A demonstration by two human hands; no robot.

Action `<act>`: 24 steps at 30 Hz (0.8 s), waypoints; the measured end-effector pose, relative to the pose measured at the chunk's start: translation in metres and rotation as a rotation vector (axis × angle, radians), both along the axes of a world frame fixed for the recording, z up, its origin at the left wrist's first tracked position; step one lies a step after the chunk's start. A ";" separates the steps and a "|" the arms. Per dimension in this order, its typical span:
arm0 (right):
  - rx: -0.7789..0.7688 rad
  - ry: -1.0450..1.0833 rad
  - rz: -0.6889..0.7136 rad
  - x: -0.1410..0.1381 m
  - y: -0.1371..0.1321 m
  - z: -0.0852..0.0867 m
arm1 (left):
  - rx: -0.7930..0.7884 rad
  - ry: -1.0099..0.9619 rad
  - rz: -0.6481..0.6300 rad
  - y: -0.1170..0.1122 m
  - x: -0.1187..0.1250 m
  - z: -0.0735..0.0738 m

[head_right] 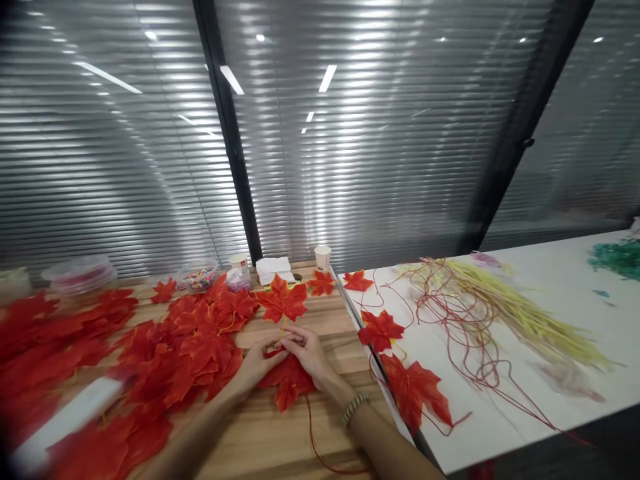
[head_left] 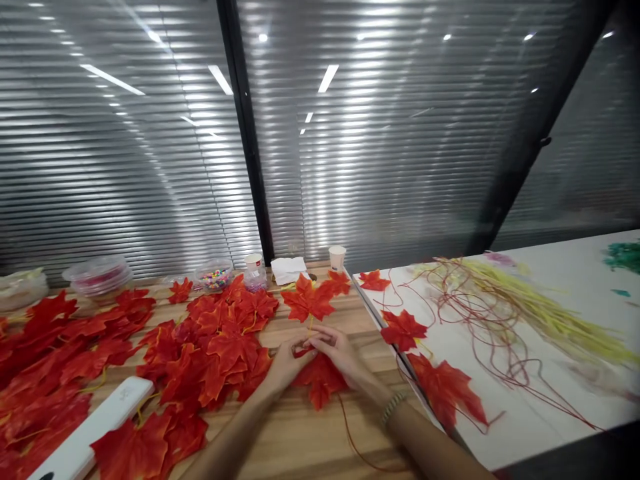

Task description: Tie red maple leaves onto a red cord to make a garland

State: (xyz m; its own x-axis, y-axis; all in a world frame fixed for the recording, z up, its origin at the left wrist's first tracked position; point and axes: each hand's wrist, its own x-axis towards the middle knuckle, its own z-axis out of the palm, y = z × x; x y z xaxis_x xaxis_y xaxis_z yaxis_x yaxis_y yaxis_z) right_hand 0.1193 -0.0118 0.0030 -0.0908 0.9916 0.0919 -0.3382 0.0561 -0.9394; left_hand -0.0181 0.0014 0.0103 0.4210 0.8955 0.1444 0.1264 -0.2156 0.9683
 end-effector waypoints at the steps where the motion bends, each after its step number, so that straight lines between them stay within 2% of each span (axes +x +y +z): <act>1: -0.006 0.000 -0.023 0.000 0.001 -0.001 | -0.002 -0.004 0.003 0.000 0.000 -0.001; 5: 0.015 -0.045 -0.168 0.006 0.008 -0.003 | -0.108 -0.018 0.038 -0.002 0.001 -0.007; 8: 0.052 -0.102 -0.316 0.016 0.012 0.002 | -0.256 -0.046 0.063 -0.002 0.000 -0.011; 10: 0.085 -0.136 -0.418 0.024 0.014 0.007 | -0.288 -0.080 0.060 -0.001 -0.001 -0.013; 14: 0.130 -0.187 -0.525 0.034 0.016 0.010 | -0.257 -0.067 0.063 0.002 -0.004 -0.015; 20: 0.171 -0.307 -0.524 0.023 0.010 0.004 | -0.205 0.003 0.040 0.002 -0.005 -0.015; 22: 0.190 -0.350 -0.489 0.017 0.007 0.001 | -0.122 0.057 0.068 0.000 -0.006 -0.012; 24: 0.201 -0.365 -0.458 0.012 0.007 -0.002 | 0.069 0.163 0.122 0.000 -0.007 -0.010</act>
